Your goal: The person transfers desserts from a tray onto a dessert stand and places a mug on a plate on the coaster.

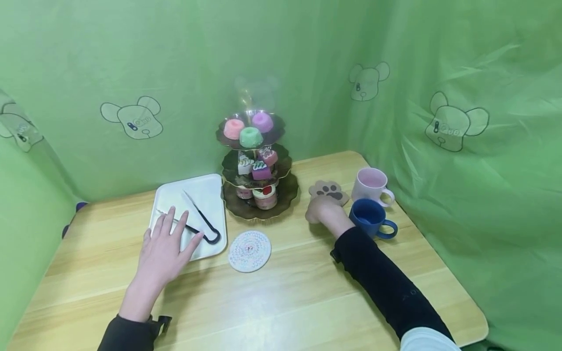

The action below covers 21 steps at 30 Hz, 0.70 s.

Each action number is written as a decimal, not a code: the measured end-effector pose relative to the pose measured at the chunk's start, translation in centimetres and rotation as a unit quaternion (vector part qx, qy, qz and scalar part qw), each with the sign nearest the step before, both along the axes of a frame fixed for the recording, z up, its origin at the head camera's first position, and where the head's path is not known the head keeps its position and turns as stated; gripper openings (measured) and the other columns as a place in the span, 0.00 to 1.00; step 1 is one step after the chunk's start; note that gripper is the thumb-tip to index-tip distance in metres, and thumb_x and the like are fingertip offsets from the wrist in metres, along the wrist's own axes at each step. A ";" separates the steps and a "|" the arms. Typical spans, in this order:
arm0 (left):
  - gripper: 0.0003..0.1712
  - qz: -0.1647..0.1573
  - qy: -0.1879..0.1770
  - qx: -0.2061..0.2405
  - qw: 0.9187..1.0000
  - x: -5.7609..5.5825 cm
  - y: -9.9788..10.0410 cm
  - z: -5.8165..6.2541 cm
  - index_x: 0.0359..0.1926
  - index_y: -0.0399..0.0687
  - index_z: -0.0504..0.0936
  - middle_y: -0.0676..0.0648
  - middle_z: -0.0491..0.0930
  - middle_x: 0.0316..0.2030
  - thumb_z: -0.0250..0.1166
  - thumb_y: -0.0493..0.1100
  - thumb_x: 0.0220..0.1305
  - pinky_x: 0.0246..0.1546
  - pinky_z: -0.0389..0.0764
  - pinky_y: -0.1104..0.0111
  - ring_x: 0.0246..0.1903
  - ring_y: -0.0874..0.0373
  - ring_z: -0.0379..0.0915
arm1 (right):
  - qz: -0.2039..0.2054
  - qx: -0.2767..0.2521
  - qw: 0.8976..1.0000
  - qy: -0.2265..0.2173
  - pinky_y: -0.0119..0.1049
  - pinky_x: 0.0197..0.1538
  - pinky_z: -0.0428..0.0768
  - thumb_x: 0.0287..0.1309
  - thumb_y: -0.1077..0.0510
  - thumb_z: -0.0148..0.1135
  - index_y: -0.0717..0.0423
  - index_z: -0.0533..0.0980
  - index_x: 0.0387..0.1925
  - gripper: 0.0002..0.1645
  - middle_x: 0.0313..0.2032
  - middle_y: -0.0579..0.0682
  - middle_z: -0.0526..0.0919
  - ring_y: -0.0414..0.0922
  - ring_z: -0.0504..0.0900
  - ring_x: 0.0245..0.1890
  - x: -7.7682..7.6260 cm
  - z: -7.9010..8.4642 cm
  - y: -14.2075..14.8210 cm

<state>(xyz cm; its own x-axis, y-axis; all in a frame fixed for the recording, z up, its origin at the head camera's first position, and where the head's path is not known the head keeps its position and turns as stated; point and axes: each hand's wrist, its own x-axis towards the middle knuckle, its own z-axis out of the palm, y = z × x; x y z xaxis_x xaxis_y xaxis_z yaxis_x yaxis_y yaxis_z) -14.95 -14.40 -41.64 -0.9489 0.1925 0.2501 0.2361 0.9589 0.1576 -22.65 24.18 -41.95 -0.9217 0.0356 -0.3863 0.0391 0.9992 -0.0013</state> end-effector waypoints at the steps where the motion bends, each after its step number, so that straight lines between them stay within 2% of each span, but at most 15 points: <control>1: 0.45 0.001 -0.001 -0.001 1.000 0.0 -0.1 0.0 0.68 0.53 0.56 0.41 0.45 0.70 0.38 0.75 0.59 0.57 0.42 0.36 0.67 0.38 0.40 | 0.006 0.009 1.000 0.013 0.62 0.41 0.70 0.52 0.47 0.55 0.48 0.67 0.54 0.26 0.55 0.53 0.65 0.56 0.64 0.49 0.4 0.0 -0.3; 4: 0.46 0.000 -0.002 -0.002 1.000 0.0 -0.2 -0.1 0.68 0.52 0.57 0.40 0.45 0.70 0.38 0.75 0.58 0.57 0.42 0.36 0.67 0.38 0.40 | 0.026 0.024 0.999 0.033 0.58 0.36 0.73 0.52 0.45 0.55 0.45 0.66 0.53 0.26 0.54 0.51 0.62 0.56 0.63 0.50 1.7 -0.2 -1.3; 6: 0.46 -0.001 0.000 -0.003 1.000 0.0 -0.3 -0.1 0.68 0.52 0.57 0.40 0.45 0.70 0.38 0.75 0.58 0.57 0.43 0.36 0.67 0.38 0.41 | 0.037 0.025 0.998 0.037 0.58 0.35 0.73 0.54 0.45 0.53 0.46 0.66 0.56 0.27 0.56 0.52 0.61 0.57 0.62 0.51 2.7 -0.3 -2.0; 9: 0.46 -0.002 0.002 -0.004 1.000 0.0 -0.4 -0.1 0.68 0.52 0.58 0.40 0.45 0.70 0.38 0.75 0.59 0.57 0.43 0.36 0.67 0.38 0.40 | 0.056 0.031 0.997 0.049 0.56 0.32 0.74 0.57 0.44 0.50 0.46 0.69 0.57 0.26 0.55 0.52 0.66 0.56 0.66 0.49 4.2 -0.3 -3.2; 14: 0.46 0.001 -0.001 -0.005 1.000 0.0 -0.4 0.1 0.68 0.51 0.58 0.40 0.44 0.70 0.37 0.75 0.59 0.57 0.43 0.36 0.66 0.38 0.40 | 0.098 0.035 0.993 0.062 0.49 0.22 0.71 0.58 0.44 0.50 0.55 0.76 0.46 0.23 0.39 0.58 0.79 0.53 0.76 0.33 6.5 -0.5 -5.1; 21: 0.45 0.007 -0.005 0.003 1.000 0.2 -0.4 0.0 0.68 0.52 0.58 0.40 0.44 0.70 0.38 0.75 0.59 0.57 0.42 0.36 0.67 0.38 0.40 | 0.109 0.014 0.992 0.061 0.42 0.18 0.69 0.58 0.45 0.50 0.58 0.76 0.46 0.23 0.34 0.58 0.79 0.51 0.76 0.28 8.6 -0.3 -6.6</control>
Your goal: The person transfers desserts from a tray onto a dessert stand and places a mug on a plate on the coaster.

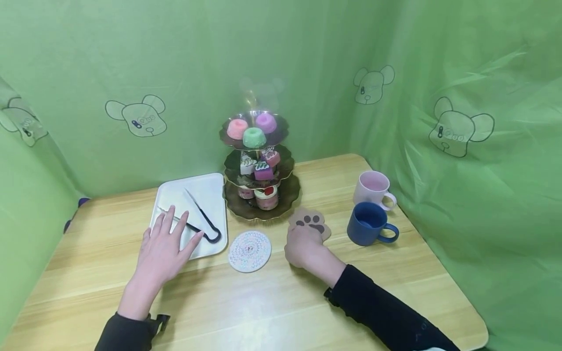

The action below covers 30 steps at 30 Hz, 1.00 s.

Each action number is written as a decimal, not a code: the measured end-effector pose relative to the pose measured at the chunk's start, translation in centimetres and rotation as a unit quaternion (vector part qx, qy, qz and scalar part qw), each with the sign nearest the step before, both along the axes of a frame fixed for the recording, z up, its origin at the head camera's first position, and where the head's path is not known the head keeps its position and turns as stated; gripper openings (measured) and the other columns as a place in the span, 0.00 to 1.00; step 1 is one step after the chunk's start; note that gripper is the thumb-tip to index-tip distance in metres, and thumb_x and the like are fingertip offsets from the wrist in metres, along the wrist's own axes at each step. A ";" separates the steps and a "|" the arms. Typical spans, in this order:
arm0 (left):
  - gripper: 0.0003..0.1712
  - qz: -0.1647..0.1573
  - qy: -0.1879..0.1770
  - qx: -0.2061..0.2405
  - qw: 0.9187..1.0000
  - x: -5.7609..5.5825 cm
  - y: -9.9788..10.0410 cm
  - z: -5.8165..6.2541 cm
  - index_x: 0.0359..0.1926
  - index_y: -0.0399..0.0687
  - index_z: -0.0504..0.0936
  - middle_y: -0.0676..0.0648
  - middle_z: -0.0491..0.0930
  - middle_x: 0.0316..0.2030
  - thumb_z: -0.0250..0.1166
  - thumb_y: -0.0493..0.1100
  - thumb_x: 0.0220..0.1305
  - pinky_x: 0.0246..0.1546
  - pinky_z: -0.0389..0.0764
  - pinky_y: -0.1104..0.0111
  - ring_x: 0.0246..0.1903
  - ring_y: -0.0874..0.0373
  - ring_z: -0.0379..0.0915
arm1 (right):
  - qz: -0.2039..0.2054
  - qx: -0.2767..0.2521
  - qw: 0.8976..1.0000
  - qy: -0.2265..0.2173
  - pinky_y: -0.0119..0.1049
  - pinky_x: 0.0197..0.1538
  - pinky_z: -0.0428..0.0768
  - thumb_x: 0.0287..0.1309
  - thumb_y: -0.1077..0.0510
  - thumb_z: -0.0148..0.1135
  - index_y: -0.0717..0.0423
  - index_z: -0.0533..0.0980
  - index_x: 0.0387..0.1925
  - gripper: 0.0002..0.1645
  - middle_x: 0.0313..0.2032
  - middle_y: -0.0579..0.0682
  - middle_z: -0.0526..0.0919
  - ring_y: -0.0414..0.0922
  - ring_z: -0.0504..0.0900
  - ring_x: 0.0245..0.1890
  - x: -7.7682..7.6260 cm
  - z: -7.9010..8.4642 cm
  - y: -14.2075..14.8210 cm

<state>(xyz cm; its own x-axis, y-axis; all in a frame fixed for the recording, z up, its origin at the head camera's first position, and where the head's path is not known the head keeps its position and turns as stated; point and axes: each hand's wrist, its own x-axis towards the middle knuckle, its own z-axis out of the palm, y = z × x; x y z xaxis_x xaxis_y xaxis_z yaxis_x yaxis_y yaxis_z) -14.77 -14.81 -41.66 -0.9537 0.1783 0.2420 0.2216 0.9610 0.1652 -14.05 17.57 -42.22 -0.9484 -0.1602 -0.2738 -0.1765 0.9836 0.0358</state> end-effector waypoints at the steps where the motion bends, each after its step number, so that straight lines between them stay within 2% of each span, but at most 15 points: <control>1: 0.45 0.001 0.000 0.000 1.000 0.0 0.0 0.0 0.68 0.52 0.58 0.40 0.44 0.70 0.38 0.75 0.58 0.57 0.42 0.36 0.67 0.38 0.40 | 0.002 -0.002 1.000 0.002 0.42 0.19 0.69 0.58 0.46 0.50 0.57 0.76 0.44 0.22 0.34 0.56 0.78 0.50 0.76 0.28 0.2 0.1 -0.1; 8: 0.45 0.003 0.002 -0.001 1.000 0.1 -0.1 0.0 0.68 0.51 0.58 0.40 0.43 0.70 0.38 0.74 0.59 0.56 0.44 0.35 0.66 0.38 0.40 | 0.013 -0.017 1.000 0.021 0.42 0.17 0.69 0.56 0.47 0.51 0.56 0.76 0.31 0.17 0.26 0.55 0.76 0.51 0.76 0.24 1.1 0.2 -0.9; 11: 0.44 0.004 0.001 -0.002 1.000 0.1 -0.2 0.1 0.68 0.52 0.58 0.41 0.43 0.70 0.39 0.74 0.59 0.56 0.45 0.35 0.66 0.38 0.40 | 0.008 -0.033 0.999 0.025 0.43 0.19 0.70 0.56 0.48 0.51 0.55 0.76 0.28 0.16 0.28 0.55 0.78 0.52 0.77 0.26 1.2 0.3 -0.8; 13: 0.44 0.006 -0.001 -0.005 1.000 0.1 -0.3 0.2 0.68 0.52 0.58 0.41 0.42 0.70 0.39 0.74 0.59 0.56 0.45 0.34 0.66 0.38 0.40 | 0.014 -0.047 0.998 0.031 0.46 0.25 0.72 0.56 0.47 0.50 0.53 0.77 0.30 0.15 0.32 0.55 0.79 0.53 0.78 0.31 1.4 0.4 -0.5; 16: 0.44 0.011 -0.001 -0.008 1.000 0.1 -0.5 0.3 0.68 0.52 0.57 0.41 0.42 0.70 0.38 0.74 0.59 0.55 0.44 0.34 0.66 0.37 0.40 | 0.038 -0.082 0.995 0.047 0.51 0.38 0.75 0.58 0.45 0.50 0.50 0.78 0.42 0.18 0.42 0.54 0.80 0.55 0.77 0.42 1.7 0.8 0.4; 17: 0.45 0.013 -0.002 -0.008 1.000 0.1 -0.6 0.3 0.68 0.52 0.57 0.41 0.41 0.70 0.38 0.74 0.59 0.55 0.43 0.34 0.66 0.37 0.40 | 0.040 -0.096 0.993 0.054 0.50 0.39 0.75 0.59 0.44 0.49 0.49 0.78 0.45 0.20 0.43 0.54 0.80 0.54 0.78 0.41 1.8 1.0 0.8; 19: 0.45 0.015 -0.003 -0.008 1.000 0.1 -0.9 0.3 0.68 0.52 0.57 0.40 0.42 0.70 0.38 0.74 0.59 0.55 0.42 0.34 0.66 0.37 0.39 | 0.034 -0.132 0.988 0.070 0.47 0.37 0.76 0.59 0.45 0.50 0.48 0.76 0.51 0.22 0.41 0.52 0.81 0.50 0.79 0.37 1.8 1.7 2.0; 22: 0.45 0.019 -0.007 -0.007 1.000 0.2 -1.1 0.3 0.69 0.53 0.56 0.40 0.41 0.70 0.38 0.74 0.59 0.56 0.41 0.34 0.67 0.37 0.37 | 0.003 -0.170 0.980 0.106 0.40 0.28 0.75 0.61 0.43 0.47 0.49 0.75 0.53 0.24 0.35 0.50 0.82 0.44 0.78 0.26 1.8 3.5 4.7; 23: 0.45 0.018 -0.008 -0.006 1.000 0.3 -1.2 0.3 0.69 0.53 0.55 0.40 0.41 0.70 0.38 0.74 0.59 0.56 0.40 0.34 0.67 0.37 0.36 | -0.012 -0.184 0.976 0.119 0.39 0.22 0.73 0.62 0.43 0.46 0.49 0.75 0.52 0.24 0.30 0.49 0.81 0.42 0.75 0.20 1.8 4.1 5.9; 27: 0.44 0.020 -0.011 -0.005 1.000 0.4 -1.5 0.3 0.70 0.56 0.51 0.39 0.39 0.70 0.39 0.74 0.59 0.55 0.40 0.33 0.67 0.36 0.35 | -0.040 -0.206 0.954 0.216 0.45 0.24 0.74 0.65 0.44 0.44 0.52 0.78 0.45 0.22 0.29 0.52 0.82 0.47 0.78 0.23 2.2 6.1 11.1; 30: 0.44 0.023 -0.008 -0.006 1.000 0.4 -1.8 0.3 0.70 0.58 0.49 0.39 0.38 0.70 0.39 0.74 0.59 0.55 0.40 0.33 0.67 0.36 0.35 | -0.088 -0.215 0.942 0.244 0.48 0.25 0.71 0.65 0.44 0.43 0.56 0.76 0.41 0.23 0.29 0.56 0.80 0.53 0.77 0.26 2.9 6.6 15.3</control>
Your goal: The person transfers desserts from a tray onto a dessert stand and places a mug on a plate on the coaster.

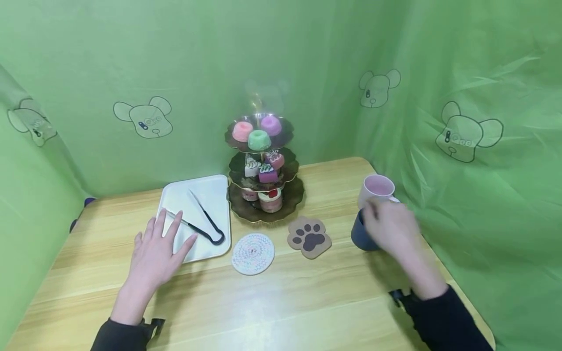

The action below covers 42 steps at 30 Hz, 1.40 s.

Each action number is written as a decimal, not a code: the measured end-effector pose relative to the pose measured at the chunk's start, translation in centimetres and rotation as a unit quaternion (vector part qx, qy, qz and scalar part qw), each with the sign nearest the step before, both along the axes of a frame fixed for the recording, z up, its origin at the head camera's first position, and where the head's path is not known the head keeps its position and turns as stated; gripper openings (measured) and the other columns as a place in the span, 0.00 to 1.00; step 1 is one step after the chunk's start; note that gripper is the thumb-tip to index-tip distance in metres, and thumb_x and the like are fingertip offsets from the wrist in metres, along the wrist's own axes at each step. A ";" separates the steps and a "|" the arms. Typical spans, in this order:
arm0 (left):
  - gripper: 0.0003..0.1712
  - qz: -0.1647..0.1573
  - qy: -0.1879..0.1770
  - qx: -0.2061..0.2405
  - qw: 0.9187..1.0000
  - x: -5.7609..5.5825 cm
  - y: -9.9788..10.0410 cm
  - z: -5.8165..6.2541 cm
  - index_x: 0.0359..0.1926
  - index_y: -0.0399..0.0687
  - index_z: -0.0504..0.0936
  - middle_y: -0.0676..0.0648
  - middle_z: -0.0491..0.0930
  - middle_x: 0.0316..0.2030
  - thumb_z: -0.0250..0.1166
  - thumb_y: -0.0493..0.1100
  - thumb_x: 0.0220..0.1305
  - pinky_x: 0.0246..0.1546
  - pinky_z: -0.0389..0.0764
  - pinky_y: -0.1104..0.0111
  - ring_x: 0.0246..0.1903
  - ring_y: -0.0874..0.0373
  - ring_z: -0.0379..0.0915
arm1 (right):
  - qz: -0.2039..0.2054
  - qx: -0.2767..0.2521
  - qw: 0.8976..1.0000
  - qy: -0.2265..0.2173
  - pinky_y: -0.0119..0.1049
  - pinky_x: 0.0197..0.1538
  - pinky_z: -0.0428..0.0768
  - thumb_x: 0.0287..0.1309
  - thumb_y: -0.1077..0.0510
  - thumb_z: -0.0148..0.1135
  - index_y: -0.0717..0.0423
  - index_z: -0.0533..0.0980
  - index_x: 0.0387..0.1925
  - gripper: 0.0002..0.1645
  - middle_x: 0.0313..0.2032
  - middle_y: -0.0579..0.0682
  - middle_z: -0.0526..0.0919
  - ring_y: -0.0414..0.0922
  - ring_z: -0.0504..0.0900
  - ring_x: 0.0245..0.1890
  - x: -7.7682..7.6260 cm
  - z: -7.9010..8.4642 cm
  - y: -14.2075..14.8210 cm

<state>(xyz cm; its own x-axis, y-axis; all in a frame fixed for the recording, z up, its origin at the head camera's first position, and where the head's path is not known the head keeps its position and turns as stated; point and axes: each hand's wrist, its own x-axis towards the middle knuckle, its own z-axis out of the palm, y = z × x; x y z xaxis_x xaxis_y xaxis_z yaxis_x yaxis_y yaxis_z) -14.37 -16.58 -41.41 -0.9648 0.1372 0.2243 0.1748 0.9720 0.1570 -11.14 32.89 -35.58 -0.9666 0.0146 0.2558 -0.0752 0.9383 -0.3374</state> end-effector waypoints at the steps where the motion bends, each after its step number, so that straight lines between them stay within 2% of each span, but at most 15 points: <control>1: 0.44 0.000 0.001 0.000 1.000 0.0 0.0 0.0 0.70 0.59 0.49 0.39 0.38 0.70 0.39 0.74 0.59 0.55 0.40 0.33 0.67 0.36 0.35 | -0.020 -0.003 1.000 -0.006 0.48 0.25 0.70 0.65 0.44 0.42 0.57 0.75 0.39 0.23 0.29 0.57 0.78 0.54 0.76 0.27 0.3 -0.1 1.4; 5: 0.44 0.000 0.008 0.000 1.000 -0.1 -0.2 0.1 0.70 0.58 0.49 0.38 0.40 0.70 0.40 0.74 0.59 0.54 0.41 0.32 0.66 0.36 0.37 | -0.067 -0.020 0.994 -0.078 0.40 0.22 0.66 0.67 0.43 0.36 0.59 0.71 0.34 0.26 0.26 0.56 0.74 0.52 0.72 0.25 1.6 -1.8 6.0; 7: 0.44 0.001 0.009 0.000 1.000 -0.1 -0.2 0.2 0.70 0.58 0.50 0.38 0.41 0.70 0.40 0.74 0.59 0.54 0.41 0.33 0.66 0.35 0.38 | -0.063 -0.033 0.991 -0.116 0.38 0.22 0.65 0.67 0.41 0.32 0.58 0.70 0.33 0.28 0.23 0.53 0.73 0.49 0.71 0.23 2.1 -3.3 7.2; 9: 0.44 0.001 0.011 0.000 1.000 0.1 -0.3 0.2 0.70 0.57 0.51 0.37 0.42 0.70 0.40 0.73 0.59 0.54 0.42 0.32 0.66 0.35 0.39 | -0.053 -0.063 0.986 -0.144 0.36 0.23 0.66 0.68 0.40 0.30 0.60 0.70 0.39 0.30 0.23 0.52 0.75 0.46 0.72 0.22 2.7 -4.8 7.9; 13: 0.43 0.003 0.007 -0.001 1.000 0.3 -0.5 0.0 0.70 0.58 0.53 0.38 0.40 0.70 0.41 0.73 0.59 0.54 0.43 0.32 0.65 0.34 0.39 | -0.058 -0.149 0.973 -0.167 0.36 0.27 0.69 0.67 0.38 0.28 0.60 0.64 0.54 0.34 0.38 0.58 0.78 0.45 0.77 0.24 3.8 -6.9 8.2; 15: 0.43 0.005 0.004 -0.002 1.000 0.4 -0.6 -0.1 0.70 0.60 0.53 0.39 0.39 0.70 0.40 0.74 0.59 0.54 0.42 0.32 0.66 0.34 0.38 | -0.067 -0.190 0.966 -0.164 0.36 0.28 0.70 0.66 0.36 0.29 0.59 0.63 0.55 0.34 0.44 0.60 0.75 0.46 0.79 0.25 4.2 -7.5 8.3; 19: 0.42 0.006 0.003 0.000 1.000 0.4 -0.8 -0.3 0.70 0.62 0.52 0.41 0.36 0.71 0.39 0.74 0.59 0.54 0.41 0.32 0.66 0.34 0.36 | -0.063 -0.274 0.946 -0.161 0.38 0.31 0.75 0.66 0.36 0.31 0.61 0.61 0.55 0.35 0.45 0.62 0.71 0.47 0.79 0.27 4.3 -8.2 8.3; 22: 0.42 0.007 0.004 0.001 1.000 0.4 -0.9 -0.3 0.69 0.63 0.52 0.42 0.34 0.71 0.40 0.74 0.59 0.54 0.40 0.32 0.66 0.34 0.36 | -0.042 -0.326 0.932 -0.156 0.37 0.34 0.77 0.67 0.39 0.33 0.65 0.59 0.54 0.33 0.45 0.63 0.71 0.48 0.79 0.28 4.0 -8.7 8.2; 26: 0.41 0.010 0.006 0.002 1.000 0.6 -1.1 -0.2 0.69 0.63 0.53 0.42 0.34 0.71 0.41 0.73 0.59 0.54 0.40 0.31 0.66 0.34 0.35 | -0.015 -0.349 0.925 -0.148 0.37 0.33 0.78 0.69 0.43 0.33 0.70 0.60 0.52 0.32 0.45 0.63 0.71 0.47 0.79 0.27 3.7 -9.4 8.1; 28: 0.41 0.012 0.007 0.003 1.000 0.7 -1.2 -0.2 0.69 0.63 0.52 0.42 0.34 0.71 0.41 0.73 0.59 0.54 0.40 0.31 0.66 0.34 0.35 | 0.002 -0.370 0.916 -0.152 0.37 0.33 0.79 0.70 0.45 0.32 0.72 0.62 0.48 0.31 0.41 0.62 0.72 0.46 0.79 0.27 3.6 -9.7 8.2; 30: 0.41 0.012 0.008 0.003 1.000 0.7 -1.3 -0.2 0.69 0.63 0.52 0.42 0.34 0.71 0.41 0.73 0.59 0.53 0.41 0.31 0.66 0.34 0.35 | 0.024 -0.401 0.901 -0.164 0.39 0.33 0.80 0.71 0.46 0.32 0.74 0.63 0.44 0.30 0.37 0.60 0.72 0.45 0.79 0.27 3.5 -10.0 8.3; 33: 0.42 0.015 0.006 0.003 1.000 0.7 -1.4 -0.3 0.69 0.63 0.52 0.42 0.34 0.71 0.41 0.74 0.58 0.53 0.41 0.31 0.66 0.34 0.36 | 0.063 -0.455 0.867 -0.192 0.41 0.34 0.80 0.71 0.49 0.33 0.77 0.62 0.39 0.29 0.33 0.58 0.72 0.45 0.78 0.28 3.4 -10.2 8.3; 35: 0.42 0.016 0.006 0.003 1.000 0.8 -1.5 -0.3 0.69 0.63 0.52 0.43 0.34 0.71 0.41 0.74 0.58 0.53 0.41 0.31 0.66 0.34 0.36 | 0.082 -0.474 0.852 -0.206 0.43 0.35 0.80 0.71 0.49 0.33 0.78 0.61 0.38 0.29 0.33 0.59 0.72 0.46 0.77 0.29 3.5 -10.1 8.1; 38: 0.42 0.016 0.003 -0.001 1.000 0.8 -1.5 -0.4 0.69 0.63 0.52 0.43 0.33 0.71 0.40 0.74 0.59 0.54 0.40 0.31 0.66 0.34 0.35 | 0.091 -0.482 0.845 -0.213 0.43 0.36 0.79 0.71 0.49 0.33 0.78 0.61 0.39 0.30 0.33 0.60 0.71 0.48 0.77 0.30 3.6 -9.8 7.7; 42: 0.42 0.017 -0.002 -0.004 1.000 1.0 -1.5 -0.5 0.70 0.62 0.52 0.43 0.32 0.71 0.40 0.74 0.59 0.54 0.39 0.31 0.66 0.34 0.33 | 0.072 -0.471 0.853 -0.212 0.42 0.37 0.79 0.70 0.46 0.34 0.76 0.62 0.40 0.31 0.35 0.60 0.71 0.48 0.78 0.32 3.4 -9.2 6.9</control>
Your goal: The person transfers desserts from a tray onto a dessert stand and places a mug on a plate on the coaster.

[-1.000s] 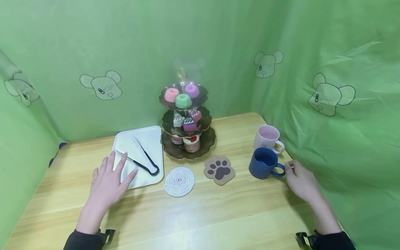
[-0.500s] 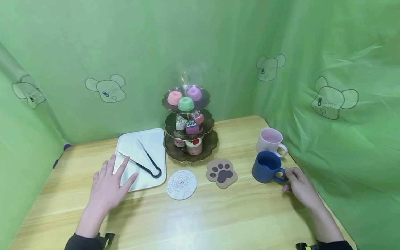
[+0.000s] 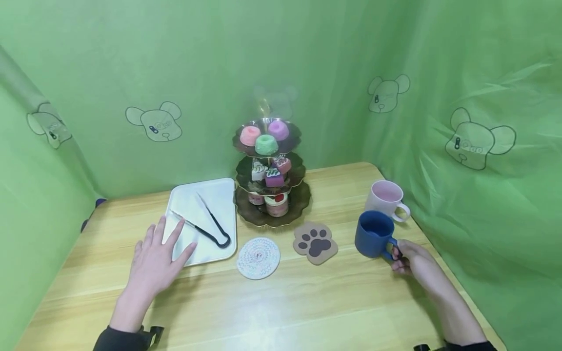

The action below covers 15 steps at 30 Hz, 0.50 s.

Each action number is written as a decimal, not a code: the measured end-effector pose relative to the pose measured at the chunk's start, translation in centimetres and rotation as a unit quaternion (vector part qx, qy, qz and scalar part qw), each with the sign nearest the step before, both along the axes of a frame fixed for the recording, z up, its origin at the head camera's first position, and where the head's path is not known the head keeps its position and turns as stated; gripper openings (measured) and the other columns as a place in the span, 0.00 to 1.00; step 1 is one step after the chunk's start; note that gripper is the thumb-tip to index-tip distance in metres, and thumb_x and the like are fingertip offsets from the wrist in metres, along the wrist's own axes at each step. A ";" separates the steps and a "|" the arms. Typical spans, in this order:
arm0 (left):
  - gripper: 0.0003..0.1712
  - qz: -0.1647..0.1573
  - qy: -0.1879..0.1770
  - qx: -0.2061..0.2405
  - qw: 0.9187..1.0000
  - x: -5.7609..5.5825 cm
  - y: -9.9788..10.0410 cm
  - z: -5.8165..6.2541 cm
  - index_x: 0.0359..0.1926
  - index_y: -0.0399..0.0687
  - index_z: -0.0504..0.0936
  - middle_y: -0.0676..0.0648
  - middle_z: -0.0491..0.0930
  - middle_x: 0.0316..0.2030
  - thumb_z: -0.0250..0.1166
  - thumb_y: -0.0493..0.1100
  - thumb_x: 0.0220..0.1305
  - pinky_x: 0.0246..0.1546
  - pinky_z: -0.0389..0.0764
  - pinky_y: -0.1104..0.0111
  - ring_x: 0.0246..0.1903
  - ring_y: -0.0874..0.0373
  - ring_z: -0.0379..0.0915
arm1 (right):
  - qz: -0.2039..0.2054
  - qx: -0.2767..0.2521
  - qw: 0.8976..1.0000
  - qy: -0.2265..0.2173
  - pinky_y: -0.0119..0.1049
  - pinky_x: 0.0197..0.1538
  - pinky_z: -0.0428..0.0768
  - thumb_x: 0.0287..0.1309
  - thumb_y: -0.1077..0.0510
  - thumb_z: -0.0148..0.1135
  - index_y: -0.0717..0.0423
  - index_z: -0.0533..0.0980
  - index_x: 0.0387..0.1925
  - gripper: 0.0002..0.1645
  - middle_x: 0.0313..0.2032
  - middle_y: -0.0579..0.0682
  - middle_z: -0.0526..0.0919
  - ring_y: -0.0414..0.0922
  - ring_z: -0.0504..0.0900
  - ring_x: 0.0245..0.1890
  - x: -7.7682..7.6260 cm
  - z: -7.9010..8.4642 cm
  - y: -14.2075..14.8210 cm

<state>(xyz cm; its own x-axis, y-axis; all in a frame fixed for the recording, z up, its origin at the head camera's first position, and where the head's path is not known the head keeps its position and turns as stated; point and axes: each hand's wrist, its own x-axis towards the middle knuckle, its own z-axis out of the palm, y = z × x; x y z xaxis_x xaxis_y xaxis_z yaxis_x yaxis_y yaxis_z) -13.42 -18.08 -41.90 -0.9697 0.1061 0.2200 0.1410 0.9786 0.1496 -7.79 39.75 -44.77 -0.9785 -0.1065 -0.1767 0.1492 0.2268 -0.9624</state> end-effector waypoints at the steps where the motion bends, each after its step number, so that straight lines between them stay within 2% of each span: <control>1: 0.42 0.001 0.000 0.001 1.000 0.0 0.0 0.0 0.70 0.62 0.52 0.43 0.32 0.71 0.40 0.74 0.59 0.54 0.39 0.32 0.66 0.34 0.32 | -0.006 0.005 1.000 -0.001 0.41 0.37 0.79 0.70 0.45 0.35 0.75 0.62 0.41 0.31 0.35 0.59 0.71 0.47 0.78 0.32 -0.1 0.2 -0.2; 5: 0.42 0.003 0.001 0.005 1.000 0.1 0.0 -0.2 0.70 0.62 0.52 0.43 0.32 0.71 0.40 0.74 0.59 0.54 0.39 0.32 0.67 0.34 0.32 | -0.009 0.028 1.000 0.005 0.40 0.37 0.79 0.70 0.46 0.35 0.74 0.63 0.41 0.30 0.35 0.59 0.72 0.48 0.78 0.32 -0.6 1.2 -1.5; 9: 0.42 0.004 0.001 0.007 1.000 0.2 -0.2 -0.3 0.69 0.62 0.53 0.43 0.32 0.71 0.40 0.74 0.59 0.54 0.39 0.32 0.67 0.34 0.31 | 0.009 0.040 0.999 0.017 0.40 0.37 0.79 0.71 0.47 0.34 0.74 0.64 0.40 0.29 0.34 0.60 0.72 0.49 0.79 0.31 -1.1 2.4 -3.5; 15: 0.42 0.008 0.005 0.006 1.000 0.1 -0.5 -0.4 0.69 0.63 0.52 0.42 0.36 0.71 0.40 0.74 0.59 0.53 0.41 0.31 0.67 0.34 0.32 | 0.049 0.014 0.999 0.017 0.40 0.37 0.79 0.71 0.51 0.34 0.73 0.63 0.37 0.25 0.32 0.57 0.70 0.48 0.78 0.30 -2.4 3.6 -7.2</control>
